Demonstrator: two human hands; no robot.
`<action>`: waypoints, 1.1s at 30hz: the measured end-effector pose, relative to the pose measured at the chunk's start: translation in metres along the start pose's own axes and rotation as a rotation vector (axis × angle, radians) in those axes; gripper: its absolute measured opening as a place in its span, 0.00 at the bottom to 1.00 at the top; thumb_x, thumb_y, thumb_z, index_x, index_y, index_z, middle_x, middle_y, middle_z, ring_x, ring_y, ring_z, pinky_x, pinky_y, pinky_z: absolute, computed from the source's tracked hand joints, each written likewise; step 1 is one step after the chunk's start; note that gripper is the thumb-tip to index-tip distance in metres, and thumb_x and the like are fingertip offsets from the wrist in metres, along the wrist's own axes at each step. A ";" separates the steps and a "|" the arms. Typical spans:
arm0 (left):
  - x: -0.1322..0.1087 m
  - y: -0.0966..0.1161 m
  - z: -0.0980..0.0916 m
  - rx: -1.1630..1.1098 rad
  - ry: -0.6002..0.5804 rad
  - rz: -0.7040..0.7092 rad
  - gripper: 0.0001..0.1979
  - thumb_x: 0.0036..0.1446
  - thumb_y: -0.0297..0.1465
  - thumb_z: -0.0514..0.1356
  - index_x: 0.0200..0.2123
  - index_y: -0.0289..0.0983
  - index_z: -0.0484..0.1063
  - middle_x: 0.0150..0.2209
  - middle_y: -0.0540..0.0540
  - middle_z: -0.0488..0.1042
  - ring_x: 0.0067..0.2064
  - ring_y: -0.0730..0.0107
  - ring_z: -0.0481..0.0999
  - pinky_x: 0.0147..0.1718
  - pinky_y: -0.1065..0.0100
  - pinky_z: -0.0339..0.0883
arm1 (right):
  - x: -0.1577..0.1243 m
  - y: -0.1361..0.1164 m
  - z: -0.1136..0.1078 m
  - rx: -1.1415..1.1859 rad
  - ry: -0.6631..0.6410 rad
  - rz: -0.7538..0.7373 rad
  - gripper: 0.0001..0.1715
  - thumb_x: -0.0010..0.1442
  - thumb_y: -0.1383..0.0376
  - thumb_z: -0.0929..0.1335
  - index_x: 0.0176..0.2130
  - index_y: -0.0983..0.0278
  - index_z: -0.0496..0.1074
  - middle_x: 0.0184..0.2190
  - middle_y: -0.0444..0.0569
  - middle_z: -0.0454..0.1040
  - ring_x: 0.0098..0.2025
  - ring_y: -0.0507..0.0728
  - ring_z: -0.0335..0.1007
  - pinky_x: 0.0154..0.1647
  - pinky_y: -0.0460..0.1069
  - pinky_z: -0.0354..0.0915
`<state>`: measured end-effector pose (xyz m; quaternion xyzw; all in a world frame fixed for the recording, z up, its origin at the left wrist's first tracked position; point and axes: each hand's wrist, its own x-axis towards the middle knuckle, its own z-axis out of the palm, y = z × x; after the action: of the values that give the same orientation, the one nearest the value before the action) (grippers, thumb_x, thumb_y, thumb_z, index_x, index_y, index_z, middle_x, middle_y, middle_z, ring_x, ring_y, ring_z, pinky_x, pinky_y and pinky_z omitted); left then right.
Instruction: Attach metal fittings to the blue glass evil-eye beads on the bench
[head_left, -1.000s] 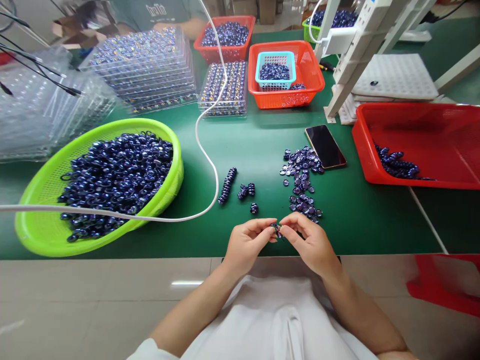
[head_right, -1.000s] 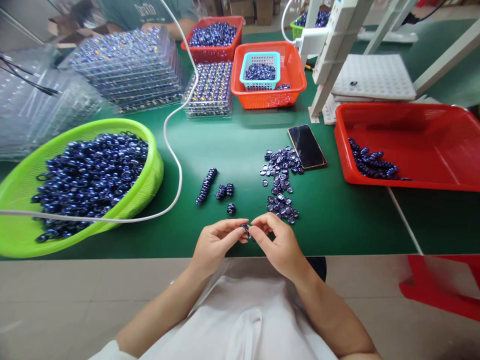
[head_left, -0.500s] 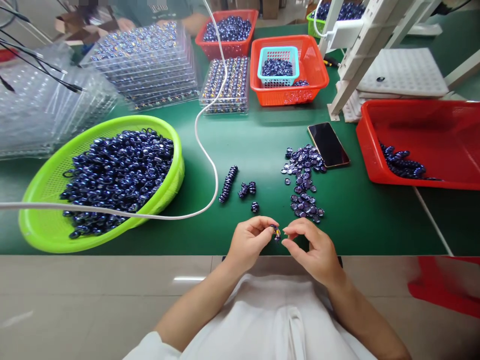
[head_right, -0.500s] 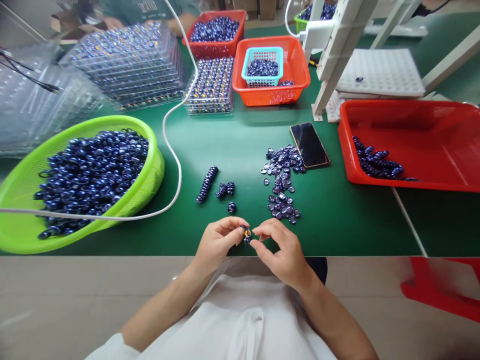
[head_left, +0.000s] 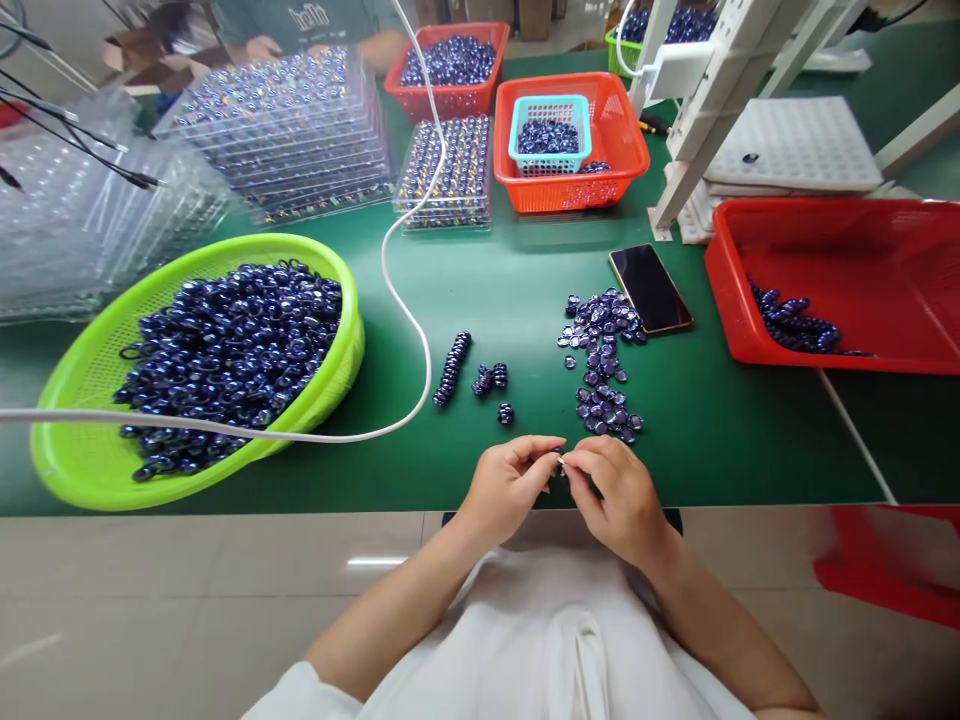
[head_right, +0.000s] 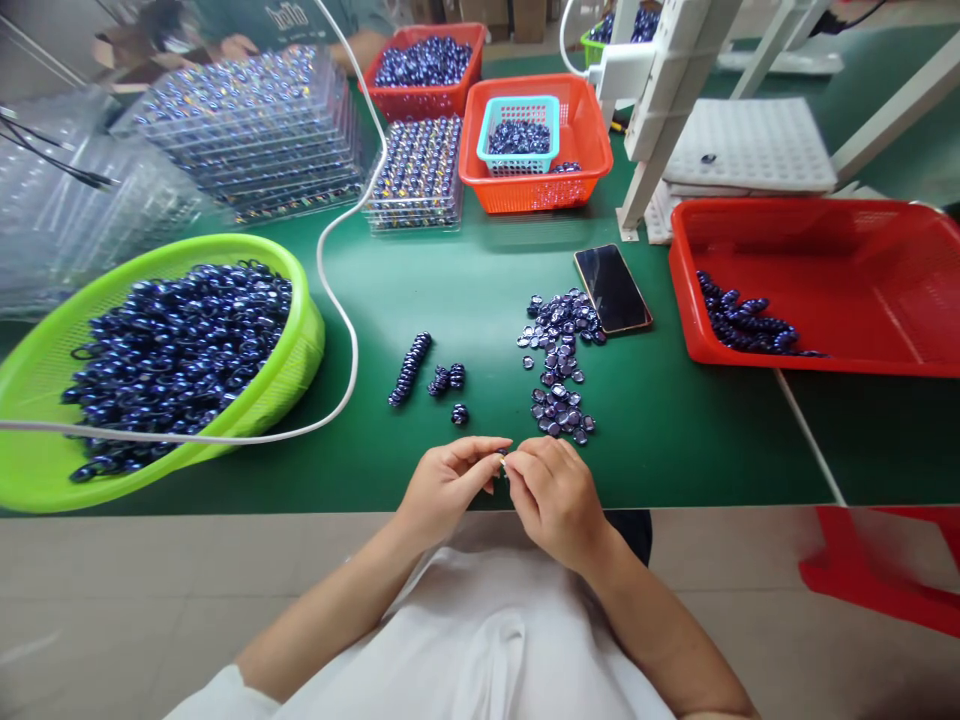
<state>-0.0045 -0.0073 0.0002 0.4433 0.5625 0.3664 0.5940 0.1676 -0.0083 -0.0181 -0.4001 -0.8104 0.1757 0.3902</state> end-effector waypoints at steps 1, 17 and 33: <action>0.000 0.000 -0.001 0.017 -0.014 0.015 0.13 0.57 0.31 0.61 0.43 0.34 0.81 0.32 0.44 0.82 0.26 0.71 0.77 0.28 0.71 0.74 | 0.000 0.000 -0.001 0.003 -0.015 0.004 0.12 0.62 0.74 0.65 0.44 0.60 0.68 0.37 0.51 0.74 0.39 0.59 0.72 0.40 0.55 0.69; -0.006 -0.004 -0.001 -0.003 0.021 0.190 0.10 0.54 0.29 0.67 0.41 0.37 0.83 0.38 0.43 0.83 0.38 0.63 0.81 0.40 0.67 0.75 | 0.014 -0.010 -0.013 0.499 -0.141 0.692 0.07 0.63 0.62 0.68 0.34 0.62 0.70 0.27 0.43 0.71 0.28 0.51 0.67 0.28 0.46 0.63; -0.001 -0.006 -0.005 -0.427 0.008 -0.005 0.08 0.52 0.30 0.70 0.38 0.37 0.83 0.34 0.46 0.83 0.30 0.75 0.78 0.35 0.73 0.73 | -0.003 -0.011 -0.019 0.560 -0.172 0.689 0.10 0.64 0.57 0.68 0.37 0.61 0.73 0.28 0.43 0.73 0.29 0.51 0.69 0.31 0.46 0.65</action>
<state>-0.0099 -0.0093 -0.0052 0.3045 0.4756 0.4775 0.6731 0.1773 -0.0182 -0.0010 -0.5093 -0.5807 0.5406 0.3334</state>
